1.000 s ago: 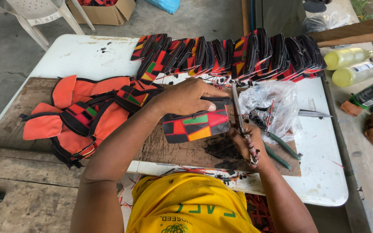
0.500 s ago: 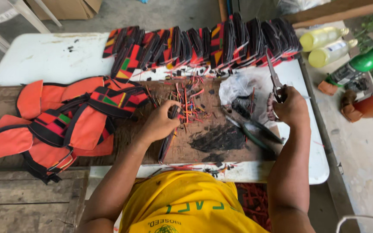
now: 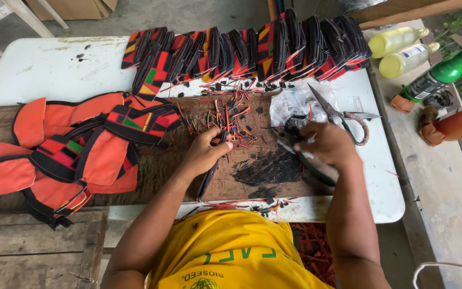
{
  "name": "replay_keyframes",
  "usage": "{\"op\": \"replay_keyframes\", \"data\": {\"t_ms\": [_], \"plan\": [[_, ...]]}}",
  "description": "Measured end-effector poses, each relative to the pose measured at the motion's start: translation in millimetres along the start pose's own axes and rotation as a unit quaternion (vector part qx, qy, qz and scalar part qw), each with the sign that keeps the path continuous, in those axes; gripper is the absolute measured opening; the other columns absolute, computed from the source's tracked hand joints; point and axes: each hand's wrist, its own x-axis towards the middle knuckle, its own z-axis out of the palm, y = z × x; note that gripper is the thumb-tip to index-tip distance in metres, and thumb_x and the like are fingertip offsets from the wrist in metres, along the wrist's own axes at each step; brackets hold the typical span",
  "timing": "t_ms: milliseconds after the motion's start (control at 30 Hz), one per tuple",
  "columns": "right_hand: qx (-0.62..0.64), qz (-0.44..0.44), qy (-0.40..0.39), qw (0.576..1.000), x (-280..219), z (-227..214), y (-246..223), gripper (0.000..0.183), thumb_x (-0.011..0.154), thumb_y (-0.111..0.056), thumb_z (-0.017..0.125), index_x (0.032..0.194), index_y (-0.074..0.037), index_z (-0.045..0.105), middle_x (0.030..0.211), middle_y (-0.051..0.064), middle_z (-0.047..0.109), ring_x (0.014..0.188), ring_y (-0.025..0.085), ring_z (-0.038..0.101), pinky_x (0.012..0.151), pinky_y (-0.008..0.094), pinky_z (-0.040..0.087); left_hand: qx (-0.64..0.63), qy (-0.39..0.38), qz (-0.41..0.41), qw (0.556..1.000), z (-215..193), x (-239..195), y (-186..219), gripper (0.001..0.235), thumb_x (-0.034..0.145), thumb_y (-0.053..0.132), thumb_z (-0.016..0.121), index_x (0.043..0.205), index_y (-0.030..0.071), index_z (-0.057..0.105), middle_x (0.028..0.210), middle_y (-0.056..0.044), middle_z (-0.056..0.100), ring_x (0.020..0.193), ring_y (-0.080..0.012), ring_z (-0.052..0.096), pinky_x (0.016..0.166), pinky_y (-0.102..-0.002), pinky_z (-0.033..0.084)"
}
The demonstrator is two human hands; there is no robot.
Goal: The person trims excess threads and fabric from small patterned pouches using scissors and pliers. They handle each pouch individually, snipping loose threads and adjusting the edges before placing the finished items on the table.
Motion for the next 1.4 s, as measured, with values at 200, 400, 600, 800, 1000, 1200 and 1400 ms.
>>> {"op": "replay_keyframes", "data": {"t_ms": [200, 400, 600, 800, 1000, 1200, 1400], "plan": [[0.062, -0.052, -0.05, 0.995, 6, -1, -14, 0.031, 0.085, -0.033, 0.078, 0.11, -0.015, 0.077, 0.099, 0.009, 0.08, 0.088, 0.024, 0.077, 0.083, 0.037, 0.06, -0.03, 0.038, 0.01, 0.999, 8, -4, 2, 0.026, 0.087, 0.025, 0.074, 0.104, 0.005, 0.069, 0.087, -0.004, 0.071, 0.076, -0.0113, 0.067, 0.069, -0.03, 0.054], [-0.047, -0.041, -0.003, 0.998, 31, 5, -24, 0.035, 0.076, -0.024, 0.084, 0.109, -0.013, 0.074, 0.098, 0.013, 0.075, 0.091, 0.032, 0.071, 0.079, 0.043, 0.055, 0.046, 0.115, 0.149, 0.981, 40, -17, 1, 0.031, 0.083, 0.024, 0.08, 0.1, 0.003, 0.065, 0.086, -0.008, 0.071, 0.079, -0.0168, 0.069, 0.074, -0.033, 0.056], [0.039, -0.059, 0.025, 0.997, 26, 21, -20, 0.028, 0.079, -0.019, 0.081, 0.104, -0.009, 0.073, 0.094, 0.014, 0.076, 0.085, 0.03, 0.074, 0.077, 0.04, 0.056, 0.043, 0.066, 0.248, 0.966, 45, -18, -13, 0.016, 0.094, 0.016, 0.071, 0.104, 0.004, 0.067, 0.099, -0.009, 0.073, 0.095, -0.0233, 0.072, 0.086, -0.035, 0.055], [0.072, -0.062, 0.055, 0.994, 26, 20, -14, 0.018, 0.084, -0.013, 0.076, 0.101, -0.007, 0.074, 0.094, 0.014, 0.075, 0.08, 0.031, 0.072, 0.075, 0.041, 0.054, 0.034, 0.065, 0.238, 0.969, 46, -14, -19, 0.019, 0.092, 0.018, 0.076, 0.101, 0.004, 0.068, 0.097, -0.009, 0.073, 0.093, -0.0238, 0.072, 0.084, -0.036, 0.055], [0.029, -0.118, 0.069, 0.99, 21, 18, -23, 0.024, 0.083, -0.014, 0.074, 0.106, -0.008, 0.072, 0.097, 0.016, 0.073, 0.084, 0.035, 0.069, 0.076, 0.044, 0.054, -0.009, 0.036, 0.22, 0.975, 38, -14, -18, 0.013, 0.094, 0.012, 0.07, 0.104, 0.004, 0.07, 0.1, -0.008, 0.074, 0.097, -0.0217, 0.072, 0.088, -0.034, 0.054], [-0.027, -0.145, 0.103, 0.984, 20, 24, -25, 0.015, 0.084, -0.011, 0.07, 0.098, -0.01, 0.074, 0.098, 0.013, 0.073, 0.089, 0.037, 0.069, 0.077, 0.046, 0.054, 0.012, 0.041, 0.24, 0.97, 38, -13, -13, 0.011, 0.089, 0.01, 0.075, 0.097, 0.003, 0.071, 0.094, -0.008, 0.073, 0.091, -0.0228, 0.07, 0.082, -0.034, 0.053], [0.054, -0.138, 0.138, 0.979, 20, 19, -18, 0.009, 0.086, -0.011, 0.073, 0.094, -0.007, 0.072, 0.095, 0.015, 0.07, 0.081, 0.034, 0.069, 0.072, 0.044, 0.054, 0.038, 0.012, 0.209, 0.977, 31, -7, -6, 0.015, 0.084, 0.012, 0.08, 0.09, 0.003, 0.07, 0.086, -0.009, 0.071, 0.083, -0.0238, 0.069, 0.076, -0.036, 0.052]]}}
